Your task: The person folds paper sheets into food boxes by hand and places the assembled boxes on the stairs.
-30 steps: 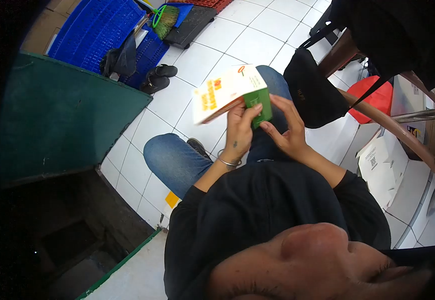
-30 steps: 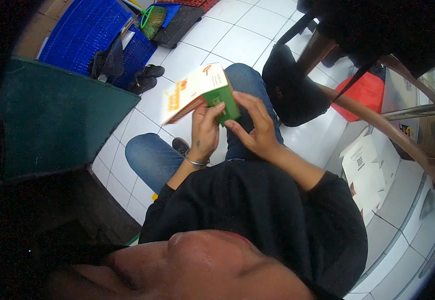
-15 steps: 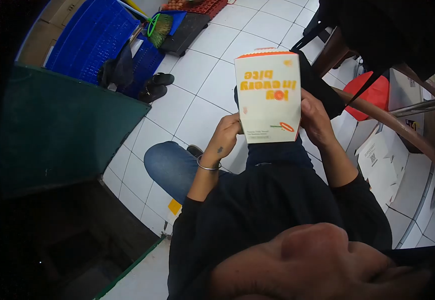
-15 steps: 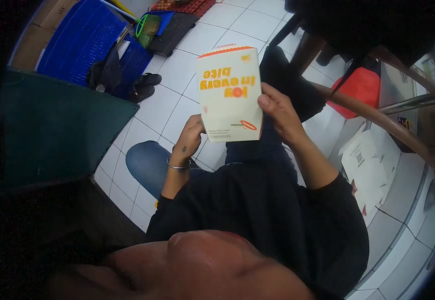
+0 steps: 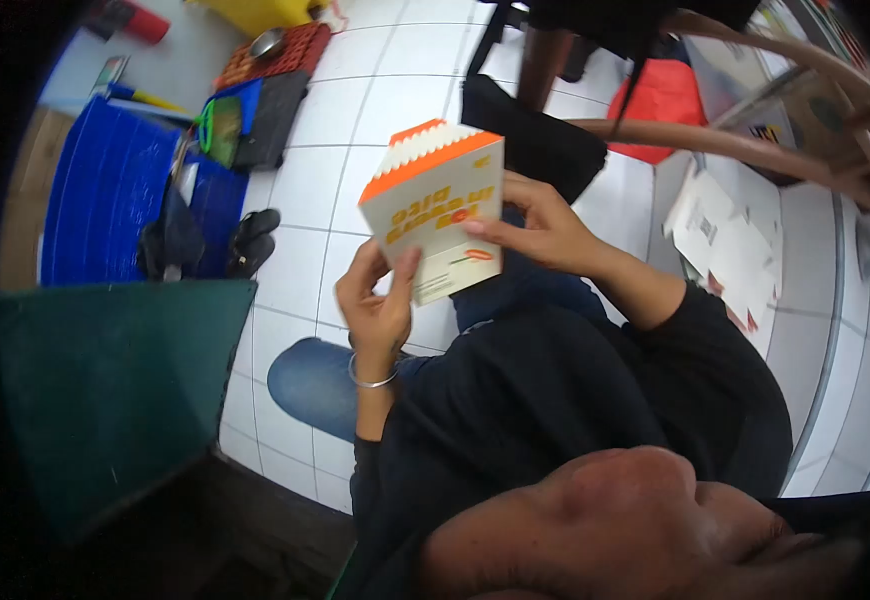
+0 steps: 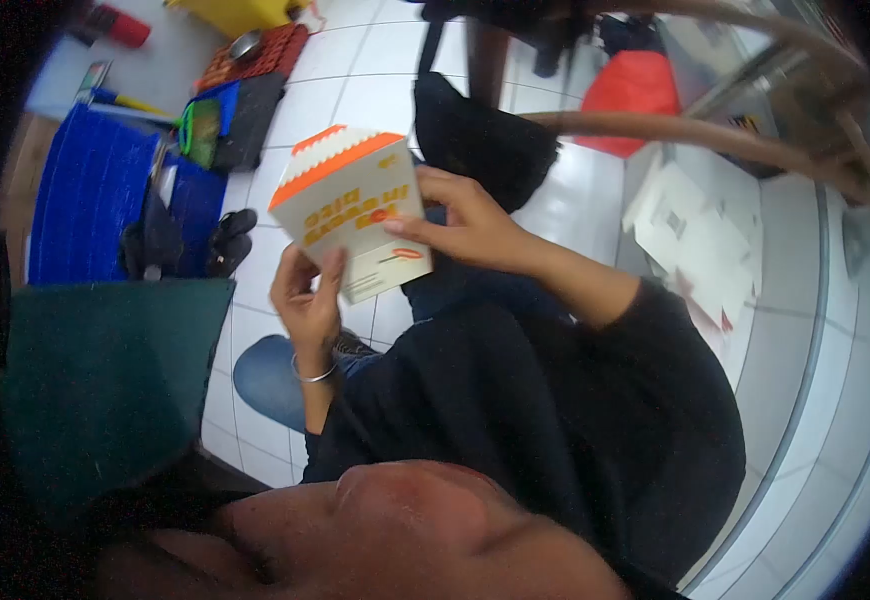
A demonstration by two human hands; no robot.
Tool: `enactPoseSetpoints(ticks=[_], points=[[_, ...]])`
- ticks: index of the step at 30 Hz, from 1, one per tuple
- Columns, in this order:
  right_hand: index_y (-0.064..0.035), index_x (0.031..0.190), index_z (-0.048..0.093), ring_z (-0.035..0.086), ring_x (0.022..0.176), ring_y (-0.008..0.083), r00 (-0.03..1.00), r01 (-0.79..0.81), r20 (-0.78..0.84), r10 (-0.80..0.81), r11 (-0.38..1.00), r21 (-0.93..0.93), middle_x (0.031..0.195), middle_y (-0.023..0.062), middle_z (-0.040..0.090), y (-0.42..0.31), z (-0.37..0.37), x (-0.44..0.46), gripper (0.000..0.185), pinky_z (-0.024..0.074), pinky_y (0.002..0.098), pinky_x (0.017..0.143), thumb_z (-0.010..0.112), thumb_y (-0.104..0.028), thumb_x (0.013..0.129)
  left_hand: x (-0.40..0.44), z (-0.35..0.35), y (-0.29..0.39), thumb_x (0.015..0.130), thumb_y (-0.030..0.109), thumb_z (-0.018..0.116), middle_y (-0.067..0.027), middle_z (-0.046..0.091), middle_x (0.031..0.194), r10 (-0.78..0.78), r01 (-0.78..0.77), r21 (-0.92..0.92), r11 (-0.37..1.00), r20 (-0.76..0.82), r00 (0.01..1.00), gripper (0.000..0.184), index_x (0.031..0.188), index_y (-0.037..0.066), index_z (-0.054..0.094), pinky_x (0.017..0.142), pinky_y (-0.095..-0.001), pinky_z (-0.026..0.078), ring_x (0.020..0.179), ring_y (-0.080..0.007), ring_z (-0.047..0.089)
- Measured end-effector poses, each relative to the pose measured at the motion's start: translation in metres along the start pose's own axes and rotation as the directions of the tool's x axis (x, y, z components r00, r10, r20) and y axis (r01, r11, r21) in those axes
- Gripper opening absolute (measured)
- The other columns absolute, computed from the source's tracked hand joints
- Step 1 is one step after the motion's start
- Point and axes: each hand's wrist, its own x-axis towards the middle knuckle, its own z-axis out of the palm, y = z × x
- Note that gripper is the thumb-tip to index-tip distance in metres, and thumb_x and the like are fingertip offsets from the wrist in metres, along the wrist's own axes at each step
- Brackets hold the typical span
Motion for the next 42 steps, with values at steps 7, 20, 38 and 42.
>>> enactPoseSetpoints(ticks=[7,20,38,42], points=[[-0.0020,0.106,0.069,0.067,0.086,0.0175,0.984,0.167,0.065,-0.166,0.986,-0.013,0.094,0.0084,0.069,-0.006,-0.005,-0.020,0.022,0.0518,0.0282,0.073,0.069,-0.003,0.085,-0.006,-0.006,0.004,0.086,-0.004,0.061,-0.0197,0.070,0.101,0.185,-0.172,-0.127,0.977,0.100,0.978,0.021,0.106,-0.003,0.067,0.087,-0.0334,0.051,0.096,-0.0244,0.068],[-0.0129,0.137,0.050,0.060,0.113,0.0293,0.945,0.306,0.049,-0.323,0.820,-0.483,0.129,0.0130,0.057,-0.041,-0.028,-0.046,0.067,0.0522,0.0390,0.093,0.078,-0.012,0.075,0.025,0.008,0.037,0.082,-0.006,0.049,-0.0141,0.071,0.097,0.032,-0.107,0.168,0.980,0.396,0.918,0.029,0.099,-0.001,0.072,0.082,-0.0291,0.051,0.089,-0.0215,0.068],[-0.0010,0.124,0.058,0.064,0.105,0.0212,-0.071,-0.562,-0.997,-0.021,0.827,0.022,0.118,0.0103,0.065,-0.156,-0.440,-0.590,0.038,0.0507,0.0362,0.094,0.062,-0.021,0.093,0.065,0.013,-0.016,0.098,0.012,0.052,-0.0146,0.068,0.113,0.054,-0.045,-0.123,0.991,0.076,0.996,0.024,0.111,0.000,0.067,0.097,-0.0355,0.048,0.103,-0.0230,0.066],[-0.0031,0.120,0.061,0.062,0.109,0.0239,-0.685,-0.727,-0.636,-0.356,0.402,0.557,0.117,0.0122,0.065,-0.166,-0.336,-0.501,0.040,0.0488,0.0398,0.095,0.067,-0.026,0.088,0.064,0.010,-0.016,0.098,0.012,0.053,-0.0144,0.069,0.111,0.031,-0.020,-0.150,0.989,0.068,0.997,0.023,0.111,-0.001,0.067,0.097,-0.0353,0.048,0.104,-0.0229,0.066]])
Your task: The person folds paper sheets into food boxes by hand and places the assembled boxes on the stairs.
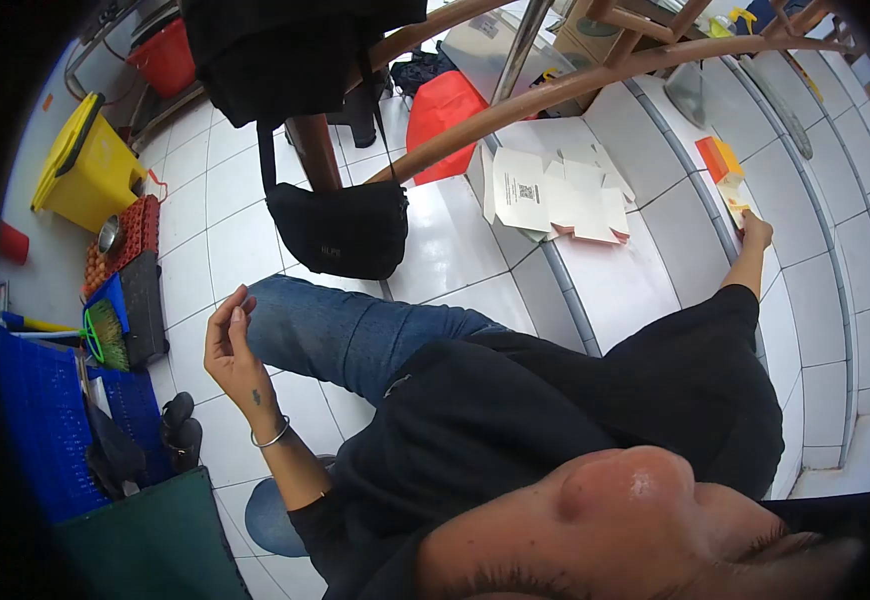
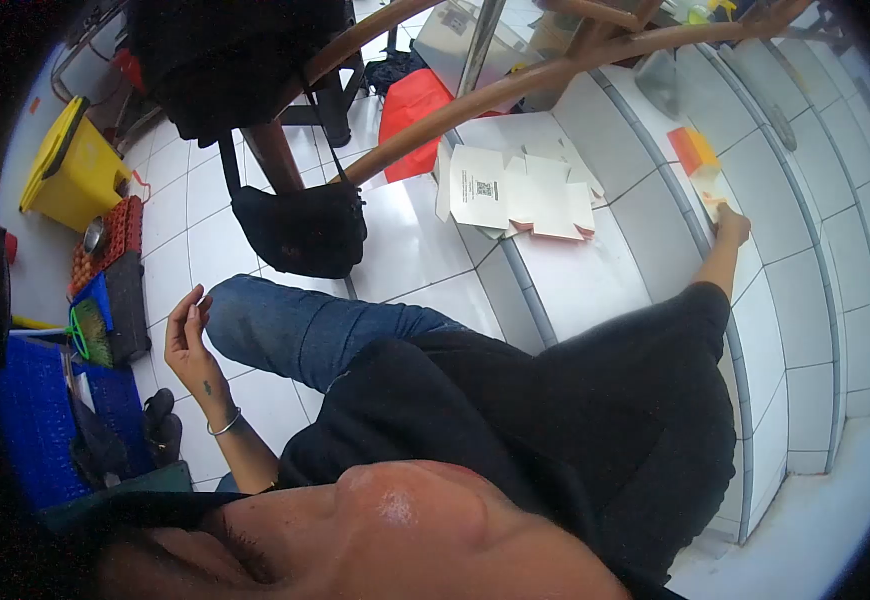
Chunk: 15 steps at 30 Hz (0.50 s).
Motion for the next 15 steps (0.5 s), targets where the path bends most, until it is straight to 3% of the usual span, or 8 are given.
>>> enactPoseSetpoints(ticks=[1,3,5,7,8,11,12,15], points=[[-0.0044,0.119,0.062,0.061,0.111,0.0244,0.985,-0.033,-0.170,0.009,0.989,-0.141,0.118,0.0126,0.065,0.001,-0.008,-0.017,0.039,0.0476,0.0405,0.097,0.067,-0.027,0.088,0.001,0.000,-0.001,0.098,0.012,0.053,-0.0144,0.069,0.110,-0.013,0.013,-0.010,1.000,-0.001,1.000,0.023,0.111,-0.001,0.067,0.097,-0.0352,0.048,0.104,-0.0229,0.066],[-0.0081,0.118,0.064,0.060,0.114,0.0257,0.929,0.077,-0.307,-0.206,0.920,-0.384,0.119,0.0133,0.064,-0.004,-0.026,-0.052,0.037,0.0465,0.0424,0.098,0.067,-0.028,0.087,0.002,0.002,-0.004,0.097,0.012,0.054,-0.0142,0.069,0.110,0.004,-0.004,0.008,1.000,-0.001,1.000,0.023,0.111,-0.001,0.067,0.097,-0.0346,0.048,0.104,-0.0228,0.066],[-0.0130,0.118,0.064,0.059,0.115,0.0273,0.801,0.392,-0.180,-0.571,0.728,-0.562,0.118,0.0137,0.064,-0.014,-0.036,-0.078,0.035,0.0466,0.0450,0.097,0.067,-0.027,0.086,0.000,0.004,-0.003,0.097,0.011,0.054,-0.0141,0.069,0.109,0.012,-0.012,0.019,1.000,0.003,1.000,0.022,0.110,-0.001,0.067,0.097,-0.0341,0.048,0.104,-0.0225,0.065],[-0.0187,0.112,0.069,0.064,0.105,0.0311,0.626,0.774,0.211,-0.751,0.565,-0.285,0.107,0.0157,0.069,0.019,0.021,0.014,0.031,0.0475,0.0419,0.095,0.052,-0.020,0.087,-0.001,0.006,0.000,0.097,0.011,0.055,-0.0139,0.069,0.109,0.014,-0.014,0.030,0.999,0.005,1.000,0.022,0.110,-0.001,0.067,0.097,-0.0337,0.048,0.104,-0.0222,0.065],[-0.0111,0.112,0.069,0.064,0.106,0.0314,0.604,0.797,0.256,-0.755,0.564,-0.215,0.111,0.0213,0.067,0.015,0.016,0.013,0.033,0.0475,0.0389,0.094,0.050,-0.023,0.088,-0.001,0.005,0.000,0.097,0.011,0.055,-0.0139,0.069,0.109,0.014,-0.014,0.025,1.000,0.005,1.000,0.022,0.110,-0.002,0.067,0.097,-0.0335,0.048,0.104,-0.0220,0.065],[-0.0077,0.109,0.070,0.064,0.108,0.0356,0.734,0.641,0.478,-0.483,0.724,-0.253,0.113,0.0225,0.066,-0.021,0.017,0.030,0.035,0.0476,0.0413,0.094,0.047,-0.027,0.090,-0.002,0.006,0.001,0.097,0.010,0.055,-0.0138,0.069,0.108,-0.004,0.004,0.005,1.000,0.010,1.000,0.021,0.110,-0.002,0.067,0.097,-0.0331,0.047,0.104,-0.0217,0.065],[-0.0045,0.107,0.069,0.064,0.107,0.0367,0.715,0.694,0.398,-0.574,0.651,-0.308,0.114,0.0228,0.066,-0.032,0.000,-0.017,0.042,0.0478,0.0429,0.093,0.047,-0.036,0.092,-0.002,0.007,0.004,0.097,0.010,0.055,-0.0138,0.069,0.108,-0.018,0.018,-0.002,1.000,0.007,1.000,0.021,0.109,-0.002,0.067,0.097,-0.0330,0.047,0.104,-0.0217,0.065],[-0.0095,0.126,0.060,0.058,0.117,0.0385,0.704,0.710,0.403,-0.585,0.595,-0.377,0.121,0.0238,0.062,-0.025,0.040,0.000,0.057,0.0441,0.0454,0.100,0.035,-0.050,0.094,-0.002,0.007,0.000,0.097,0.010,0.055,-0.0137,0.069,0.108,0.000,0.001,-0.028,1.000,0.026,1.000,0.021,0.109,-0.002,0.067,0.097,-0.0329,0.047,0.103,-0.0215,0.065]])
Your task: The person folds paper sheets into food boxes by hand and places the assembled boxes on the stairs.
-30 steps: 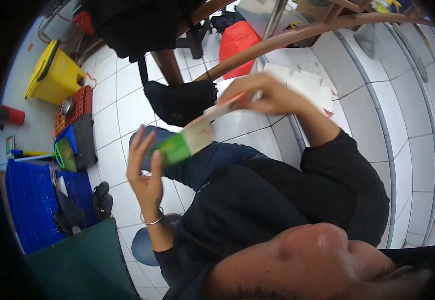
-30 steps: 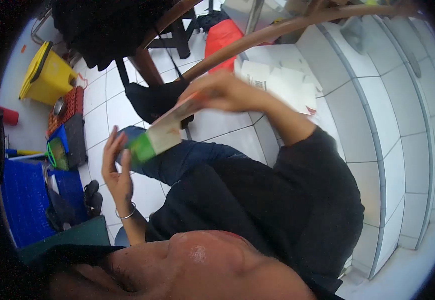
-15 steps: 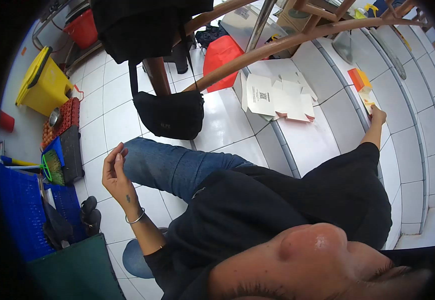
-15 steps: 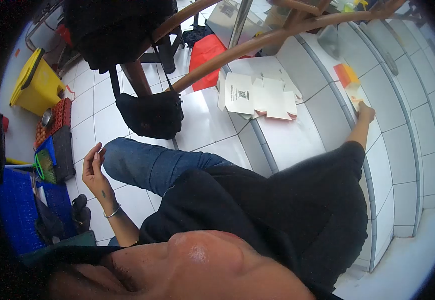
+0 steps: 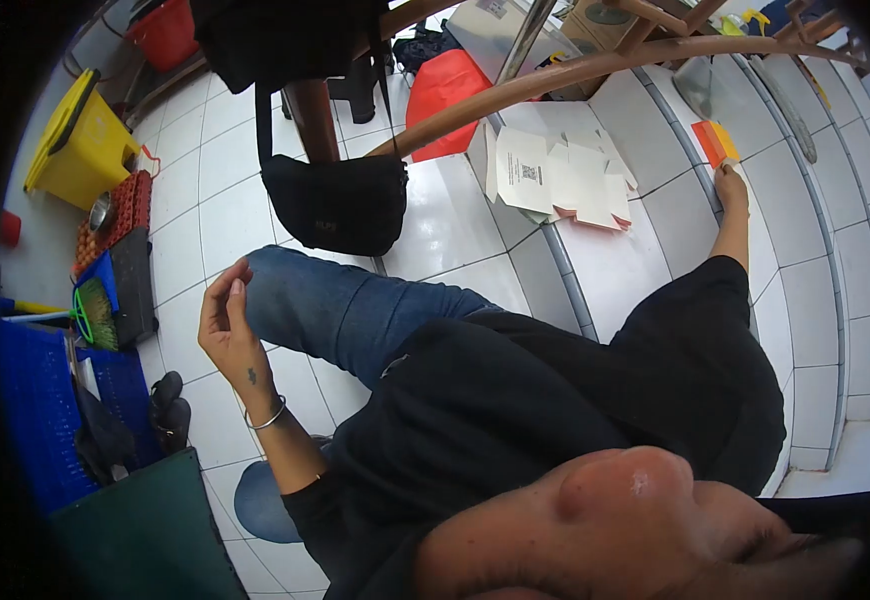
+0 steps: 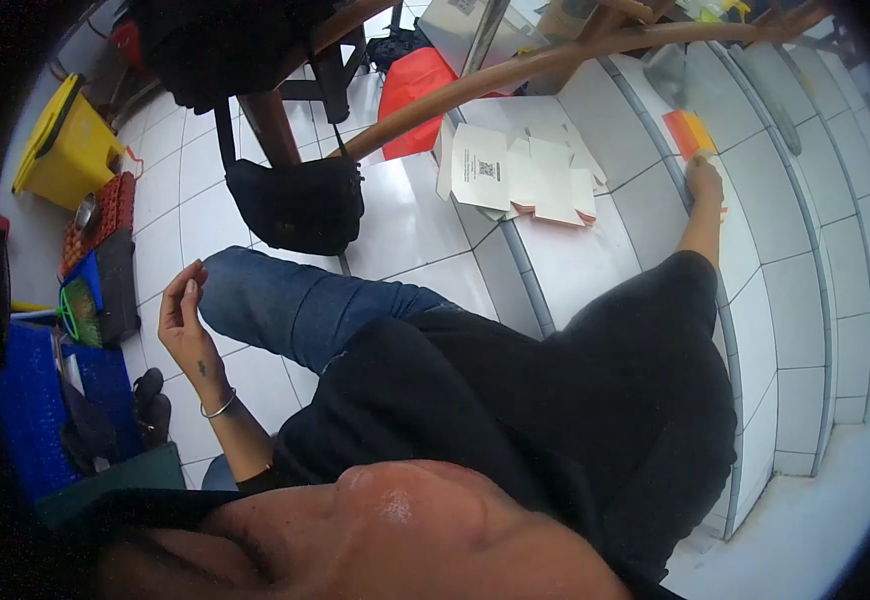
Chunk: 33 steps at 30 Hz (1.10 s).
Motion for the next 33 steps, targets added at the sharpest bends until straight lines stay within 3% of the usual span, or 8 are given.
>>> enactPoseSetpoints(ticks=[13,19,22,25,27,29,31,33], points=[[-0.0200,0.151,0.030,0.053,0.117,0.0493,0.988,0.042,-0.153,-0.028,0.995,0.093,0.129,0.0251,0.055,-0.015,0.020,0.035,0.087,0.0422,0.0505,0.101,0.050,-0.071,0.083,0.002,-0.007,-0.009,0.097,0.012,0.054,-0.0149,0.070,0.107,0.012,-0.011,0.033,0.999,-0.016,1.000,0.021,0.109,-0.001,0.068,0.099,-0.0344,0.048,0.104,-0.0239,0.066],[-0.0186,0.150,0.031,0.041,0.131,0.0460,0.990,-0.112,-0.088,0.110,0.994,-0.017,0.144,0.0210,0.040,-0.049,-0.018,0.013,0.091,0.0298,0.0728,0.098,0.050,-0.075,0.081,0.005,-0.007,-0.011,0.097,0.011,0.054,-0.0147,0.070,0.107,-0.009,0.009,0.018,1.000,-0.022,1.000,0.021,0.108,-0.001,0.068,0.099,-0.0356,0.048,0.104,-0.0239,0.067],[-0.0205,0.148,0.034,0.035,0.137,0.0376,0.810,-0.040,-0.574,-0.124,0.964,-0.264,0.151,0.0137,0.033,-0.075,-0.020,-0.005,0.081,0.0267,0.0809,0.090,0.058,-0.064,0.084,0.005,-0.009,-0.011,0.097,0.011,0.054,-0.0145,0.070,0.107,-0.017,0.017,0.016,1.000,-0.037,0.999,0.021,0.108,-0.001,0.068,0.099,-0.0360,0.048,0.103,-0.0238,0.067],[-0.0168,0.142,0.046,0.049,0.126,0.0363,0.734,0.215,-0.519,-0.439,0.874,-0.436,0.143,0.0118,0.045,-0.158,-0.068,-0.071,0.066,0.0406,0.0507,0.103,0.063,-0.051,0.087,0.004,-0.010,-0.011,0.097,0.010,0.054,-0.0148,0.070,0.106,-0.013,0.014,0.030,0.999,-0.045,0.999,0.021,0.108,-0.001,0.068,0.099,-0.0353,0.048,0.103,-0.0238,0.067],[-0.0124,0.135,0.053,0.050,0.127,0.0297,0.704,0.705,-0.233,-0.670,0.700,0.115,0.141,0.0126,0.049,-0.188,-0.030,-0.068,0.057,0.0444,0.0430,0.100,0.070,-0.037,0.086,0.004,-0.009,-0.013,0.097,0.010,0.054,-0.0151,0.070,0.106,-0.020,0.022,0.046,0.999,-0.050,0.999,0.021,0.108,-0.001,0.068,0.098,-0.0351,0.048,0.103,-0.0236,0.066],[-0.0107,0.133,0.057,0.047,0.130,0.0315,0.611,0.588,0.248,-0.752,0.641,0.494,0.145,0.0146,0.046,-0.251,-0.045,-0.143,0.068,0.0425,0.0398,0.103,0.077,-0.043,0.077,0.003,-0.007,-0.012,0.097,0.010,0.054,-0.0154,0.070,0.106,-0.026,0.027,0.035,0.999,-0.037,0.999,0.021,0.108,-0.002,0.068,0.098,-0.0349,0.048,0.103,-0.0234,0.066],[-0.0124,0.138,0.053,0.038,0.136,0.0398,0.347,0.782,0.290,-0.892,0.446,0.436,0.152,0.0221,0.033,-0.278,-0.008,-0.177,0.084,0.0289,0.0411,0.114,0.082,-0.049,0.068,0.002,-0.005,-0.009,0.097,0.010,0.053,-0.0158,0.069,0.106,-0.026,0.027,0.012,1.000,-0.024,0.999,0.021,0.108,-0.002,0.068,0.098,-0.0348,0.049,0.102,-0.0231,0.066],[-0.0124,0.134,0.056,0.041,0.135,0.0375,0.307,0.778,0.376,-0.874,0.458,0.430,0.151,0.0210,0.035,-0.295,-0.001,-0.198,0.083,0.0323,0.0403,0.112,0.085,-0.047,0.064,0.002,-0.007,-0.009,0.097,0.010,0.054,-0.0158,0.069,0.106,-0.021,0.021,-0.007,1.000,-0.033,0.999,0.021,0.107,-0.002,0.067,0.098,-0.0347,0.049,0.102,-0.0230,0.066]])
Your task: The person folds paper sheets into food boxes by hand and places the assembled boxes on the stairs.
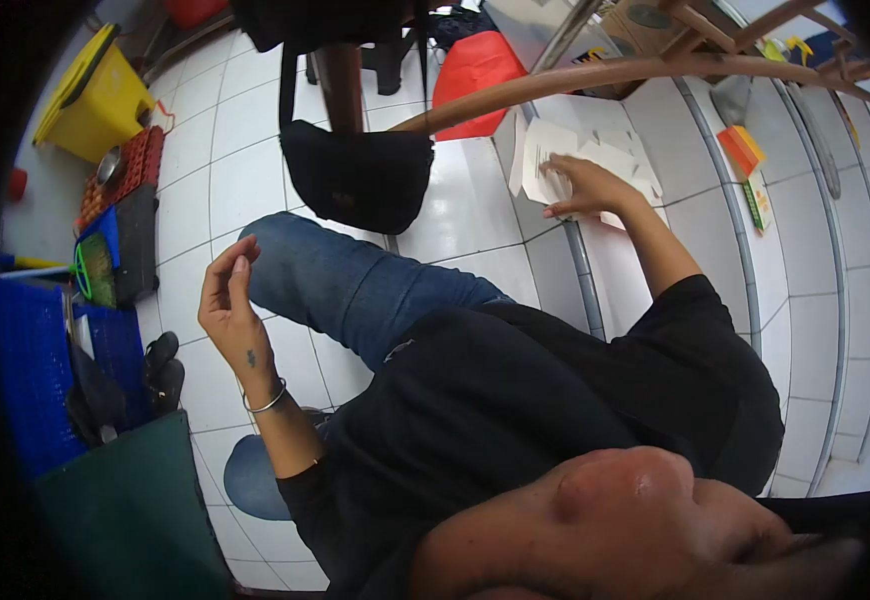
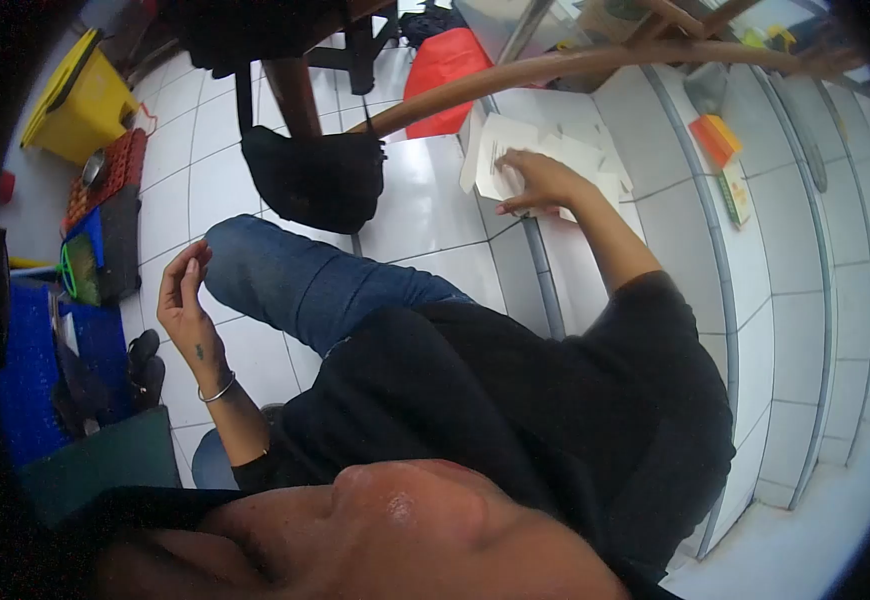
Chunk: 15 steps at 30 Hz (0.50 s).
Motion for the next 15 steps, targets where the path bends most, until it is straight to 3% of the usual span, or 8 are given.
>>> enactPoseSetpoints(ticks=[7,11,15], points=[[-0.0099,0.113,0.071,0.056,0.123,0.0306,1.000,-0.009,-0.022,0.014,0.979,0.202,0.134,0.0160,0.058,0.020,-0.006,0.015,0.064,0.0393,0.0360,0.107,0.091,-0.031,0.056,0.001,-0.005,-0.001,0.097,0.009,0.055,-0.0156,0.069,0.107,-0.019,0.019,-0.013,1.000,-0.028,0.999,0.020,0.108,-0.002,0.067,0.098,-0.0343,0.049,0.103,-0.0228,0.066],[-0.0115,0.114,0.071,0.054,0.125,0.0311,1.000,-0.026,0.000,0.027,0.954,0.299,0.136,0.0156,0.057,0.035,-0.002,0.019,0.063,0.0394,0.0366,0.107,0.091,-0.030,0.057,0.001,-0.002,-0.001,0.096,0.009,0.055,-0.0152,0.069,0.106,-0.025,0.025,-0.009,1.000,-0.009,1.000,0.020,0.107,-0.002,0.068,0.098,-0.0339,0.049,0.102,-0.0225,0.066],[-0.0116,0.113,0.071,0.054,0.124,0.0327,0.999,-0.005,-0.038,0.013,0.979,0.205,0.139,0.0145,0.054,0.021,0.001,0.009,0.066,0.0402,0.0368,0.106,0.090,-0.039,0.056,-0.001,0.001,0.004,0.096,0.009,0.055,-0.0149,0.070,0.105,-0.023,0.023,-0.011,1.000,-0.003,1.000,0.020,0.107,-0.002,0.068,0.098,-0.0334,0.048,0.102,-0.0225,0.066]])
